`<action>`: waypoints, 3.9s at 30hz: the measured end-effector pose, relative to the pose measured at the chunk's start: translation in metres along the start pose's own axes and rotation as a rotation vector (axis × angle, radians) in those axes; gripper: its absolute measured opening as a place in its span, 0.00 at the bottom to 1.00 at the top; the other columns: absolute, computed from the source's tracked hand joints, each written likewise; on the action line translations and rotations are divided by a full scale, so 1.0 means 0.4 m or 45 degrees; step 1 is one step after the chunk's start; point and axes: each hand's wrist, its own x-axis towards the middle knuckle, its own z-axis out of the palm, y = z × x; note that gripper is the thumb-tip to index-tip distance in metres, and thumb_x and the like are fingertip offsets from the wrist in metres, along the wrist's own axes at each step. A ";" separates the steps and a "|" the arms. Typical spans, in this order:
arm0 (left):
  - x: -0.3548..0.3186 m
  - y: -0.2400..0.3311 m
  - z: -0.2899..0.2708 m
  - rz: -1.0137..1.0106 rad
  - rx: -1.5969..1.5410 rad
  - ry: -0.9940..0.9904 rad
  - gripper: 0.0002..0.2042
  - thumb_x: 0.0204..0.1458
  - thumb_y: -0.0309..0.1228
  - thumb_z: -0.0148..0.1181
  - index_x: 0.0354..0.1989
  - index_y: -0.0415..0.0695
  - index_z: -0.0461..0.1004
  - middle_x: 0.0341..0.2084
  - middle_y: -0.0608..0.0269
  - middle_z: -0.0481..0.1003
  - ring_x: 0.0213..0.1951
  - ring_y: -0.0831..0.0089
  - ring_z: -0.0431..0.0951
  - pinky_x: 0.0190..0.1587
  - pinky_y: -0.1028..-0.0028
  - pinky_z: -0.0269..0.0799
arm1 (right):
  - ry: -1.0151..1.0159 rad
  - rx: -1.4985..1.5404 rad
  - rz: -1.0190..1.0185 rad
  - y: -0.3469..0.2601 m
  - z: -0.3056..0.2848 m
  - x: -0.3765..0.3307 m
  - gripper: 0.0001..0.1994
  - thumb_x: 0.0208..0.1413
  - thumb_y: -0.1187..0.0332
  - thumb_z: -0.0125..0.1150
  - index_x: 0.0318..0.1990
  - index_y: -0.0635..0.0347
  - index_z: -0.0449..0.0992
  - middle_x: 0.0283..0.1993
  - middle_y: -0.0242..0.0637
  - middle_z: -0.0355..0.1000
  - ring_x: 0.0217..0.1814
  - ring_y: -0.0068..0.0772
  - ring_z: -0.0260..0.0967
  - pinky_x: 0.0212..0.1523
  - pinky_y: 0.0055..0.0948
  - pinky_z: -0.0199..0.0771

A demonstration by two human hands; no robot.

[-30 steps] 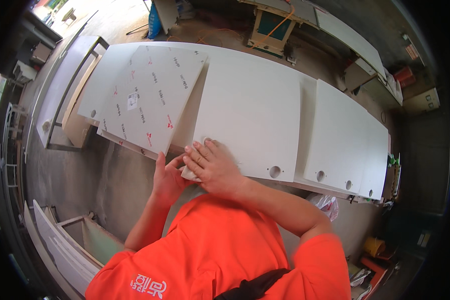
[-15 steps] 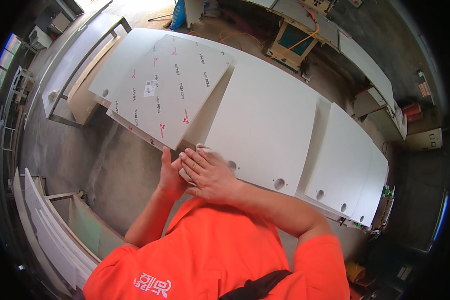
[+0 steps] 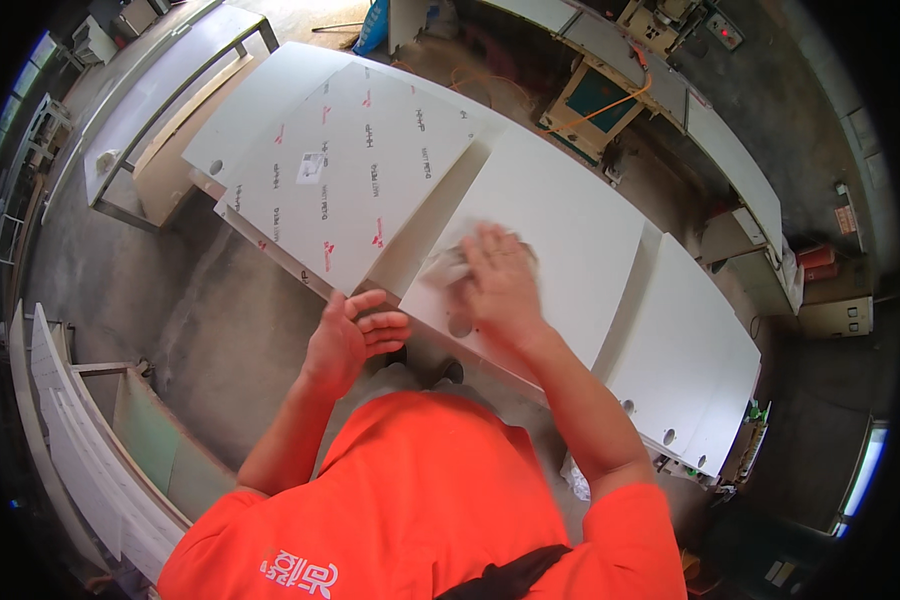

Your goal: The person wipes the surfaces and edges of white panels using a cloth, applies liquid from a bottle to the cloth, and stacks the panels.

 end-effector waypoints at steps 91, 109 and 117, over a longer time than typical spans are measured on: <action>0.071 -0.005 -0.088 1.702 2.174 0.494 0.13 0.59 0.35 0.61 0.48 0.44 0.84 0.57 0.55 0.82 0.63 0.56 0.79 0.73 0.50 0.59 | 0.043 0.109 0.532 0.219 -0.099 0.196 0.42 0.67 0.43 0.58 0.74 0.73 0.60 0.76 0.61 0.60 0.80 0.59 0.55 0.78 0.47 0.56; 0.017 0.091 -0.091 1.442 2.160 -0.007 0.25 0.57 0.34 0.63 0.63 0.38 0.74 0.71 0.42 0.67 0.73 0.42 0.64 0.75 0.42 0.50 | 0.181 1.100 1.019 -0.243 -0.143 -0.221 0.13 0.59 0.69 0.74 0.48 0.63 0.79 0.38 0.38 0.81 0.34 0.31 0.80 0.33 0.30 0.78; 0.079 0.225 -0.242 0.902 1.257 0.652 0.25 0.62 0.36 0.70 0.63 0.34 0.73 0.44 0.55 0.79 0.43 0.70 0.78 0.47 0.68 0.73 | -0.356 1.979 1.392 -0.319 -0.125 -0.185 0.17 0.67 0.59 0.70 0.40 0.67 0.76 0.30 0.33 0.78 0.14 0.18 0.64 0.14 0.23 0.61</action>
